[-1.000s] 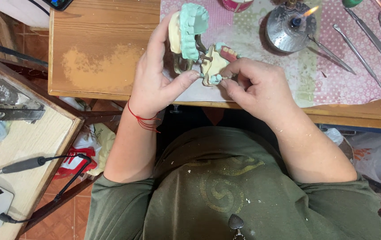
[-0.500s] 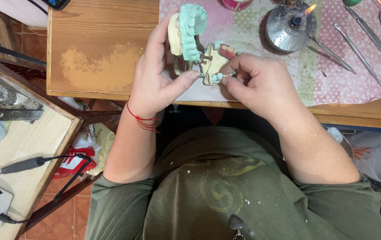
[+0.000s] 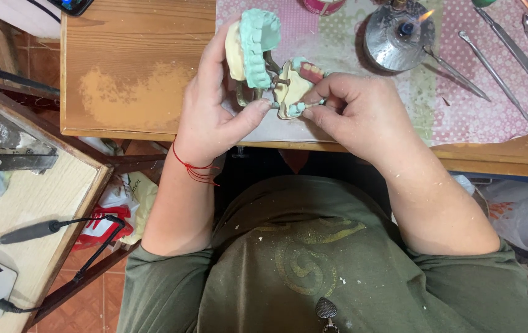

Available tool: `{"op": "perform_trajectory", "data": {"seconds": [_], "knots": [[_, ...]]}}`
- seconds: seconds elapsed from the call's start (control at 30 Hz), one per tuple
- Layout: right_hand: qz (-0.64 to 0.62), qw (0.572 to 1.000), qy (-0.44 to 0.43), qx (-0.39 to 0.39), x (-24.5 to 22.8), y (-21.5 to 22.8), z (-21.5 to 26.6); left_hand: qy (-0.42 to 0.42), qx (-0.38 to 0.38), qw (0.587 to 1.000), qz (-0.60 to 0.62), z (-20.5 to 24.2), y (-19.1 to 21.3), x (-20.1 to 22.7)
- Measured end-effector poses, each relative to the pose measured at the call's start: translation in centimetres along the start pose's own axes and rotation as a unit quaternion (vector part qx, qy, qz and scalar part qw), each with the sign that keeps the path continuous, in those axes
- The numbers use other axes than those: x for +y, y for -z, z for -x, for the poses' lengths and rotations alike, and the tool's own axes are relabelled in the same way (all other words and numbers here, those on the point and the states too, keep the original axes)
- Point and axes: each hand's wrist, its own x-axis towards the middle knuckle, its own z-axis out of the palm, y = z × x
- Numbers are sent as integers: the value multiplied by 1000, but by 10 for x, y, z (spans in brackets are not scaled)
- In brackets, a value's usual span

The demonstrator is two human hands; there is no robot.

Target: The person works on a dental model, using a metal tool to scrape and shape the material on the teeth. They also use a small flame from a burner to heat the tool and the model. The person handles the model with both hands, adjusting its position and using the tool to refine the details.

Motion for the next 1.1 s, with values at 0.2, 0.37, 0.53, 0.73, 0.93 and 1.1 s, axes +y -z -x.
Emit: {"op": "perform_trajectory", "data": {"seconds": [0.2, 0.37, 0.53, 0.73, 0.93, 1.1], "knots": [[-18, 1000, 14, -3, 2, 0, 0, -4, 2, 1000, -4, 0, 0, 1], [27, 1000, 10, 3, 9, 1, -1, -15, 2, 1000, -8, 0, 0, -2], [14, 998, 55, 11, 8, 0, 1, -17, 3, 1000, -6, 0, 0, -2], [11, 1000, 26, -6, 11, -2, 3, -3, 2, 1000, -14, 0, 1, 0], [9, 999, 49, -1, 8, -1, 2, 4, 2, 1000, -6, -2, 1, 6], [-45, 997, 60, -8, 7, -2, 2, 4, 5, 1000, -7, -1, 0, 3]]}}
